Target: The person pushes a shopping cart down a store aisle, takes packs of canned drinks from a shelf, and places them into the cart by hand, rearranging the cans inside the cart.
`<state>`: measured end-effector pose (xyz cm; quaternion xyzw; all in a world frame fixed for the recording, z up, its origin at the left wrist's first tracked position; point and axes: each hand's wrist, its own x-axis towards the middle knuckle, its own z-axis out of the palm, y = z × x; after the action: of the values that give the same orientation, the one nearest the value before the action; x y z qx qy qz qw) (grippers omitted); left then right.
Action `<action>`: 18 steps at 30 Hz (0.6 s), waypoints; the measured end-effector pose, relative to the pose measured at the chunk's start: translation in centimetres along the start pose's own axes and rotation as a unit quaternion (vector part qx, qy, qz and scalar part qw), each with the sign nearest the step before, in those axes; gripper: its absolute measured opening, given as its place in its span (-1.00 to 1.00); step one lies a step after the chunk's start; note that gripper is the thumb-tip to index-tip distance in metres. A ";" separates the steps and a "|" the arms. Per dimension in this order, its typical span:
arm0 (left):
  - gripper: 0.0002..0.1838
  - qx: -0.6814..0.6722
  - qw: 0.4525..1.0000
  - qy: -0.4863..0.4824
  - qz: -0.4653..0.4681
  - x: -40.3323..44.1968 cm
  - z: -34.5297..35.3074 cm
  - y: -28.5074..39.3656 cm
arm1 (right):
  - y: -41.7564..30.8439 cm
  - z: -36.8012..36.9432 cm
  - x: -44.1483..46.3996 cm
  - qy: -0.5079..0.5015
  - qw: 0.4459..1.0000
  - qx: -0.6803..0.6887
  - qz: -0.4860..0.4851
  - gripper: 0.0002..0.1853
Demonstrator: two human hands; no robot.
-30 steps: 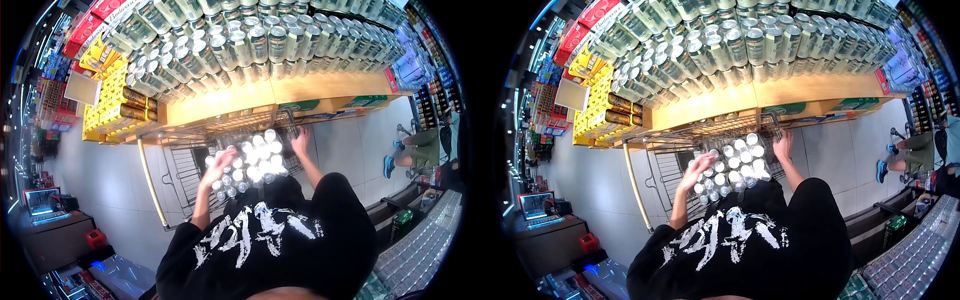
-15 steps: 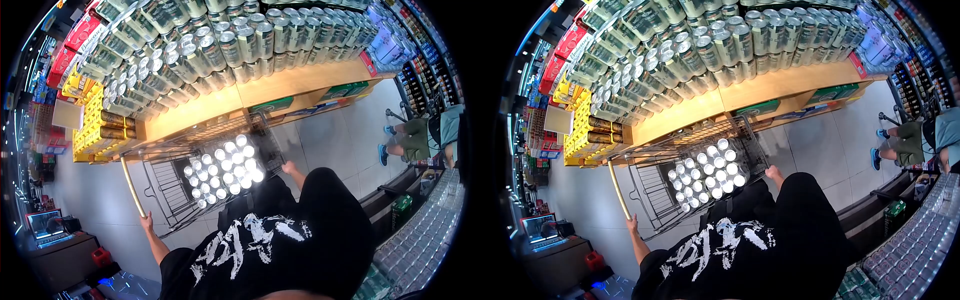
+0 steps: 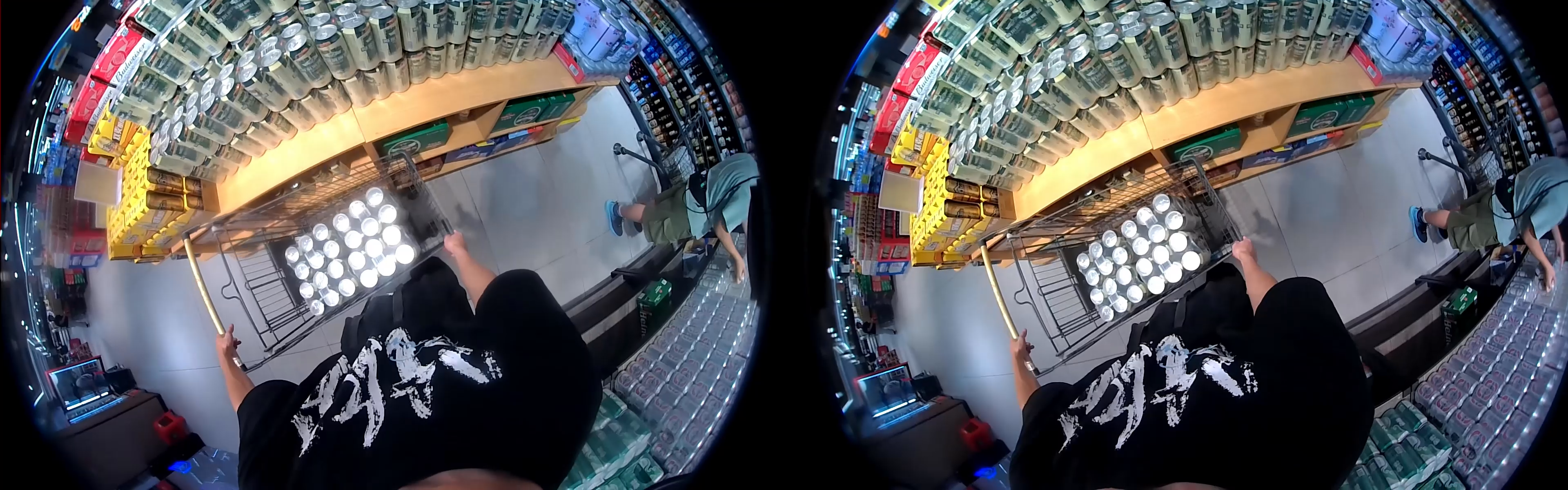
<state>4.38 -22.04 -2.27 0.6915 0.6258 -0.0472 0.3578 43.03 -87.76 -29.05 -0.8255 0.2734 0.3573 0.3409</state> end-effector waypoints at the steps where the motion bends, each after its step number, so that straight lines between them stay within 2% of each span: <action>1: -0.54 -0.027 0.999 -0.041 0.012 0.3 -0.3 -0.6 | -0.1 -0.5 -1.3 0.004 1.000 0.009 0.004 -0.43; 3: -0.56 -0.064 0.995 -0.058 0.038 -0.2 -0.4 -1.4 | -0.3 -1.8 -3.7 0.013 1.000 0.027 0.010 -0.42; 6: -0.56 -0.101 0.989 -0.076 0.076 -1.0 0.0 -2.1 | 2.0 0.2 -0.5 0.073 0.997 -0.012 -0.023 -0.38; 7: -0.56 -0.103 0.988 -0.078 0.086 -2.1 0.1 -1.6 | 2.5 0.3 0.2 0.040 0.999 0.035 -0.007 -0.38; 10: -0.57 -0.094 0.986 -0.088 0.106 -3.0 -0.4 -1.5 | 3.6 0.3 -1.2 0.030 0.997 0.061 0.026 -0.36; 14: -0.57 -0.077 0.985 -0.086 0.126 -3.4 -0.6 -2.0 | 9.4 3.2 3.1 0.063 0.997 0.028 -0.032 -0.35; 17: -0.56 -0.067 0.981 -0.105 0.148 -3.6 -1.0 -3.0 | 7.3 -0.4 -8.8 -0.015 0.986 0.158 0.055 -0.42; 18: -0.54 -0.068 0.978 -0.103 0.168 -3.8 -0.9 -3.4 | 7.9 -0.5 -9.0 -0.029 0.987 0.148 0.062 -0.46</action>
<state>0.18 -24.79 -1.10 0.7525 0.4622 -0.0144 0.4690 32.35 -91.18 -24.71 -0.7364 0.3639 0.3570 0.4447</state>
